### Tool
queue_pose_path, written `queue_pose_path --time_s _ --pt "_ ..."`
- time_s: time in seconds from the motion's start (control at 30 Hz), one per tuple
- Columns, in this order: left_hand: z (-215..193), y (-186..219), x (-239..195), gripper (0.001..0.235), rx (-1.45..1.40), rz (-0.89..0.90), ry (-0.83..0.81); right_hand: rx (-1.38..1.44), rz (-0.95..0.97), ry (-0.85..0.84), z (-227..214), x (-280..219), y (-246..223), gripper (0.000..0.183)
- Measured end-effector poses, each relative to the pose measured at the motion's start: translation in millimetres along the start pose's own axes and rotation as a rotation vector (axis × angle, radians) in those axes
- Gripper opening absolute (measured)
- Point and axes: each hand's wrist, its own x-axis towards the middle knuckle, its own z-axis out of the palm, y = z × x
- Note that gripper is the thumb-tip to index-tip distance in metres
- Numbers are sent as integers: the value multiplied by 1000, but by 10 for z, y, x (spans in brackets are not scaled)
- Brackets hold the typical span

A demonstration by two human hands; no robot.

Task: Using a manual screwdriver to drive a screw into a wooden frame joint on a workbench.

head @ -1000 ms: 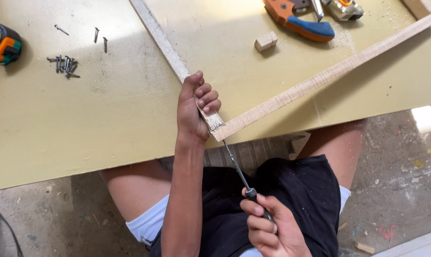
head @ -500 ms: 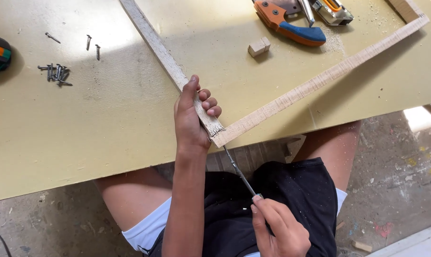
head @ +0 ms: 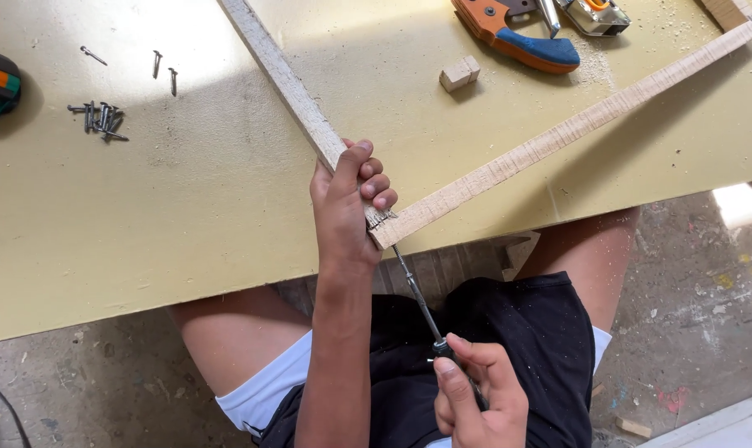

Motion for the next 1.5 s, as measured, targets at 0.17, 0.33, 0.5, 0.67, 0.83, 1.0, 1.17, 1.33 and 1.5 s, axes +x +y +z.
queue_pose_path --time_s 0.17,0.33,0.5,0.67,0.83,1.0,1.17,1.33,1.5 --pt "-70 -11 44 26 -13 10 -21 1043 1225 -458 -380 474 188 27" --pt "-91 -29 61 24 -12 18 -2 992 1213 -425 -326 460 7 28" --pt "-62 -26 53 22 -11 37 1 607 554 -340 -182 185 -34 32" --pt "-47 -48 29 26 51 42 35 -591 -904 10 -127 96 -78 18" --pt "30 -67 -54 23 80 40 45 -634 -1009 61 -165 132 95 26" --pt "68 -78 -73 24 59 27 57 -539 -628 92 -153 39 122 26" --pt "8 -80 -51 24 93 25 67 916 1127 -492 -478 478 231 21" --pt "-97 -120 28 27 54 9 33 1252 1381 -478 -427 464 358 27" --pt "-139 -117 30 26 40 -6 42 899 969 -413 -327 337 175 11"
